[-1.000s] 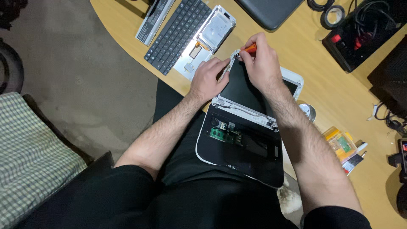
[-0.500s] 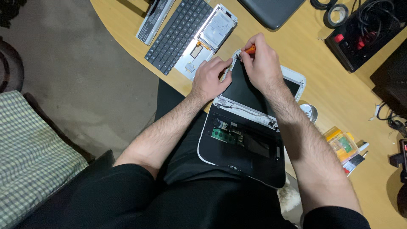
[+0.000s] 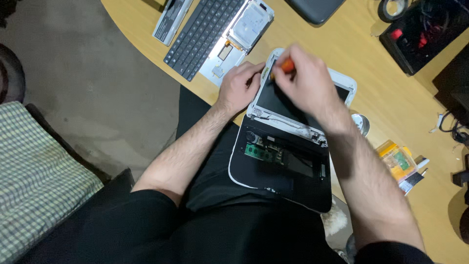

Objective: The person uses a screwdriver to remove screws from the bezel of a laptop screen. They then detach the bezel and set it aside, exposing the screen and internal components.

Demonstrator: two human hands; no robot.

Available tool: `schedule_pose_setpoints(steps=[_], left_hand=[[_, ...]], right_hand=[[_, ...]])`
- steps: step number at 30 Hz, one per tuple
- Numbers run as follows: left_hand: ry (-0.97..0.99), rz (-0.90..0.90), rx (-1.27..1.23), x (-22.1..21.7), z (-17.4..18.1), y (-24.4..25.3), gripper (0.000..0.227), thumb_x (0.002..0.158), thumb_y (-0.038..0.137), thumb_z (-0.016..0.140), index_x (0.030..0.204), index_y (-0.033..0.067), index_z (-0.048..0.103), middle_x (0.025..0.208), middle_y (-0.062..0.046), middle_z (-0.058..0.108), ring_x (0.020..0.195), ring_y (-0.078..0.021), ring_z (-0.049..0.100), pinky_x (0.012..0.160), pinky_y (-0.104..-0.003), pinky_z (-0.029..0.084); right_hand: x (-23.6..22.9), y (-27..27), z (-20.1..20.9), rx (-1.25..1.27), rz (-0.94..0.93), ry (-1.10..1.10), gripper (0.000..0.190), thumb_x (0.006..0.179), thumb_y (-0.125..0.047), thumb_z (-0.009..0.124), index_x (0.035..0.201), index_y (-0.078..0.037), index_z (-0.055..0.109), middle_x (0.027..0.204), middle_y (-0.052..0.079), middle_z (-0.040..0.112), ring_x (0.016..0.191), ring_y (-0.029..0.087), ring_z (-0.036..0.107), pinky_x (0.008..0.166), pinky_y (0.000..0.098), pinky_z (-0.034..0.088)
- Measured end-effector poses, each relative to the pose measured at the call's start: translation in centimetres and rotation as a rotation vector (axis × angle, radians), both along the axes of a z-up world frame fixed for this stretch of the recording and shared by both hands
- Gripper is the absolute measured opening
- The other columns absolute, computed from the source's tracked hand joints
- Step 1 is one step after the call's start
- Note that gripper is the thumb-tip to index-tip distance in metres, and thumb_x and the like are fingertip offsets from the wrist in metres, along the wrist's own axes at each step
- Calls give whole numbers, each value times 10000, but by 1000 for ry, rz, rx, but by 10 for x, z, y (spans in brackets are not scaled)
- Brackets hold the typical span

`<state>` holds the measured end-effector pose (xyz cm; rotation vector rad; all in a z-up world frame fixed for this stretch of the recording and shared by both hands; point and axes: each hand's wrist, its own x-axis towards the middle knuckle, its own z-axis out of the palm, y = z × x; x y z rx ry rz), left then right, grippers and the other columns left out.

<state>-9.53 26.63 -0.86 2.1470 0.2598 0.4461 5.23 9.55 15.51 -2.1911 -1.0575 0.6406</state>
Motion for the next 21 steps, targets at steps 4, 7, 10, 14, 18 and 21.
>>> schedule_pose_setpoints(steps=[4,7,10,14,18,21], left_hand=[[66,77,-224,-39,0,2,299,1175,142,741,1412,237,896,1053,-59,861,909,-267,856,825,-373,634],[312,116,-342,-67,-3,-5,328,1115,250,790,1421,258,908,981,-16,903,678,-185,763,653,-364,564],[382,87,-547,-84,-6,-20,504,963,269,966,1459,228,882,999,-29,902,655,-95,673,620,-295,533],[438,93,-652,-79,-17,-29,469,982,277,942,1444,228,882,912,28,894,597,-19,648,550,-227,458],[491,89,-686,-76,-37,-32,451,974,257,915,1420,200,880,891,61,888,593,10,597,545,-192,423],[506,89,-693,-74,-18,-28,437,978,258,910,1411,204,884,879,58,887,594,15,602,551,-187,427]], right_hand=[[-45,-15,-18,58,-38,25,241,1042,-139,940,1238,-141,800,1024,148,887,1060,408,889,907,498,698],[-54,-14,-26,33,5,100,182,1085,-53,897,1236,-80,799,1094,207,900,1037,448,893,864,487,705],[-57,-14,-35,-12,2,113,164,1124,-69,879,1269,-75,804,1122,202,895,1029,404,892,849,455,715],[-59,-13,-30,-36,14,101,164,1133,-57,881,1274,-44,798,1117,220,884,1006,401,889,803,447,727],[-59,-15,-27,-34,38,118,163,1140,-40,868,1280,-13,790,1116,241,873,1027,422,884,817,471,740],[-59,-15,-28,-73,39,120,180,1149,-55,875,1306,-20,794,1147,247,875,1043,423,884,844,485,741]])
